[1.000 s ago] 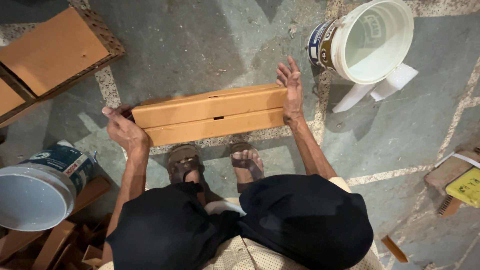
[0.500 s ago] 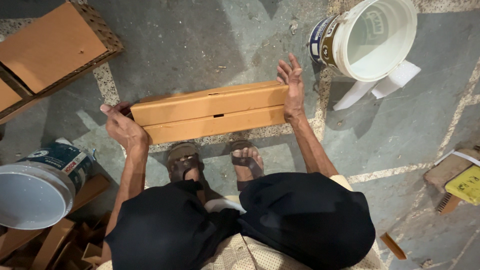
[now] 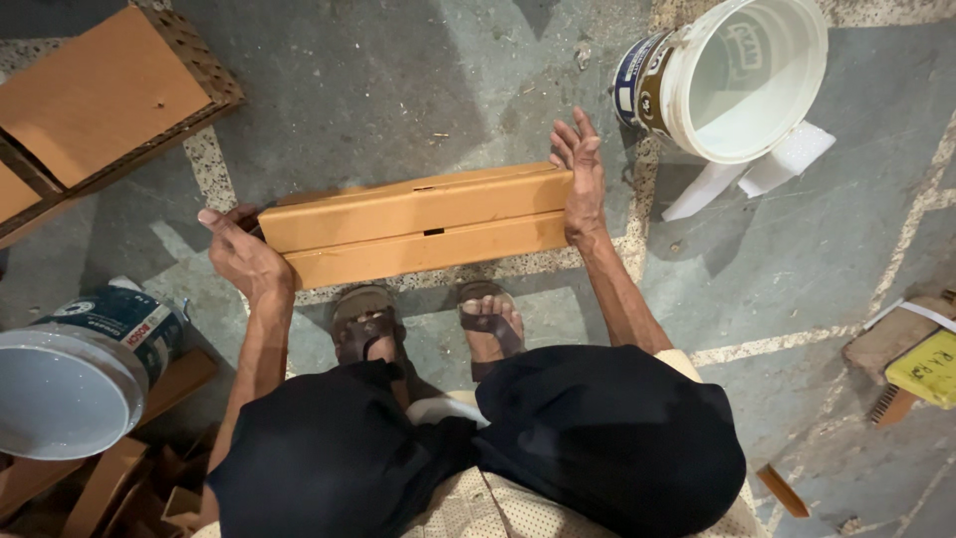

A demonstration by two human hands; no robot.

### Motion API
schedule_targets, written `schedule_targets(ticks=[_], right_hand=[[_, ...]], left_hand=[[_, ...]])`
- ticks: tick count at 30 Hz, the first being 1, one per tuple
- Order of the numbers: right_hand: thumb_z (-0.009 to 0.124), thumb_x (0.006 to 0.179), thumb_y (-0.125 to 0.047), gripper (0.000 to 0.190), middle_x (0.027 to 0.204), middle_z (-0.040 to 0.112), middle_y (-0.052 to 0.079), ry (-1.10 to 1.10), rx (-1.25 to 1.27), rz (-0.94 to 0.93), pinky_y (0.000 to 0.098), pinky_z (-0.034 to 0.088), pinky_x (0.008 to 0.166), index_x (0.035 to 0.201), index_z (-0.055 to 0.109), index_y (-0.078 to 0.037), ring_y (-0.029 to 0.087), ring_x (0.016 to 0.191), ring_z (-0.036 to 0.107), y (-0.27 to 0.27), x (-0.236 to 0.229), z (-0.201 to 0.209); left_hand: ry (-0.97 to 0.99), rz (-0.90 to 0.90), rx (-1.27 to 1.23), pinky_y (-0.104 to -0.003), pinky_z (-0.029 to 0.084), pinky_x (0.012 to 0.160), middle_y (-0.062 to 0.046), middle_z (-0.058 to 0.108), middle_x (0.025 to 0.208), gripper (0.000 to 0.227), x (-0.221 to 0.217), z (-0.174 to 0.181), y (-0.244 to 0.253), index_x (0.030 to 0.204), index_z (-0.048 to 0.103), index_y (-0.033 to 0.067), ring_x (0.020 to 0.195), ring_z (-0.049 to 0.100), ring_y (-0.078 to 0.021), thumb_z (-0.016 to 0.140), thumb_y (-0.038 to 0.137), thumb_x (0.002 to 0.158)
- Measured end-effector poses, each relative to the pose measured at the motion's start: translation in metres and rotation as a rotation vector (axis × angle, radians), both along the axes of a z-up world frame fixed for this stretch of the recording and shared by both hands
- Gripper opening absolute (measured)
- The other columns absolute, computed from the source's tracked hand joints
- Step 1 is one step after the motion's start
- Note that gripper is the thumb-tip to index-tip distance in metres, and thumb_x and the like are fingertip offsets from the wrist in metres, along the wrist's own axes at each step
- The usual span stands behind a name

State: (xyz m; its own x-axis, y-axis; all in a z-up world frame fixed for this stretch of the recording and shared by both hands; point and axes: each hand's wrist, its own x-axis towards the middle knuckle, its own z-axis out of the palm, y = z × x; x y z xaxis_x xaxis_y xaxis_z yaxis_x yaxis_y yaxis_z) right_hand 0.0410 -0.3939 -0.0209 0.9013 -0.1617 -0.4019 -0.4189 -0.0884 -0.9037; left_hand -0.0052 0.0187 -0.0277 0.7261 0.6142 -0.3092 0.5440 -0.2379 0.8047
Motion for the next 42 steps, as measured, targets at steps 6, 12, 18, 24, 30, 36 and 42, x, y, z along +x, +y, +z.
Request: schedule_targets(ticks=[6, 12, 18, 24, 30, 36, 42], right_hand=[[0.024, 0.094, -0.084, 0.101, 0.16, 0.043, 0.026, 0.013, -0.017, 0.005, 0.0493, 0.037, 0.122, 0.163, 0.027, -0.01, 0.039, 0.148, 0.044, -0.001, -0.002, -0.003], [0.021, 0.096, -0.08, 0.097, 0.16, 0.042, 0.027, -0.006, -0.003, -0.01, 0.0504, 0.035, 0.123, 0.162, 0.029, -0.01, 0.039, 0.149, 0.043, -0.009, -0.003, -0.022], [0.035, 0.111, -0.052, 0.064, 0.158, 0.047, 0.022, -0.22, -0.583, 0.139, 0.0502, 0.037, 0.125, 0.156, 0.042, -0.007, 0.04, 0.147, 0.047, -0.002, -0.018, 0.007], [0.054, 0.1, -0.042, 0.055, 0.151, 0.051, 0.019, -0.552, -0.957, 0.606, 0.0584, 0.024, 0.125, 0.143, 0.055, -0.008, 0.039, 0.146, 0.043, 0.088, -0.038, 0.03], [0.041, 0.107, -0.054, 0.067, 0.158, 0.047, 0.017, -0.318, -0.972, 0.511, 0.0578, 0.018, 0.129, 0.154, 0.045, -0.006, 0.036, 0.149, 0.04, 0.107, -0.03, 0.036], [0.038, 0.105, -0.057, 0.071, 0.155, 0.048, 0.016, -0.273, -1.021, 0.559, 0.0566, 0.02, 0.126, 0.154, 0.043, -0.006, 0.033, 0.144, 0.044, 0.11, -0.015, 0.04], [0.046, 0.106, -0.051, 0.069, 0.155, 0.049, 0.017, -0.37, -1.055, 0.52, 0.0569, 0.022, 0.126, 0.157, 0.038, -0.005, 0.033, 0.144, 0.044, 0.106, -0.023, 0.036]], left_hand=[[-0.006, 0.04, -0.039, -0.038, 0.058, 0.084, -0.02, 0.075, 0.09, 0.093, 0.0, -0.002, 0.0, 0.099, 0.07, -0.0091, 0.087, 0.073, -0.0284, 0.021, 0.07, 0.104], [0.012, 0.052, -0.036, -0.037, 0.058, 0.082, -0.019, 0.075, 0.088, 0.088, -0.004, -0.014, 0.005, 0.098, 0.072, -0.0065, 0.085, 0.073, -0.0272, 0.023, 0.066, 0.106], [-0.219, -0.16, 0.476, -0.051, 0.04, 0.106, -0.025, 0.062, 0.122, 0.055, -0.005, 0.011, 0.0, 0.125, 0.064, -0.0023, 0.118, 0.057, -0.0369, 0.038, 0.045, 0.11], [-0.439, -0.895, 0.714, -0.064, 0.021, 0.12, -0.022, 0.058, 0.132, 0.051, -0.007, 0.047, -0.071, 0.133, 0.059, 0.0043, 0.128, 0.053, -0.0408, 0.055, 0.048, 0.107], [-0.261, -0.906, 0.576, -0.051, 0.04, 0.1, -0.017, 0.061, 0.111, 0.057, 0.008, 0.027, -0.094, 0.137, 0.062, 0.0031, 0.103, 0.054, -0.0356, 0.049, 0.052, 0.108], [-0.284, -0.928, 0.65, -0.051, 0.04, 0.102, -0.015, 0.062, 0.116, 0.063, 0.021, 0.025, -0.098, 0.139, 0.06, 0.0042, 0.107, 0.055, -0.0333, 0.048, 0.057, 0.107], [-0.313, -0.924, 0.639, -0.051, 0.041, 0.103, -0.017, 0.062, 0.117, 0.06, 0.015, 0.038, -0.09, 0.14, 0.059, 0.0033, 0.106, 0.055, -0.0358, 0.056, 0.052, 0.104]])
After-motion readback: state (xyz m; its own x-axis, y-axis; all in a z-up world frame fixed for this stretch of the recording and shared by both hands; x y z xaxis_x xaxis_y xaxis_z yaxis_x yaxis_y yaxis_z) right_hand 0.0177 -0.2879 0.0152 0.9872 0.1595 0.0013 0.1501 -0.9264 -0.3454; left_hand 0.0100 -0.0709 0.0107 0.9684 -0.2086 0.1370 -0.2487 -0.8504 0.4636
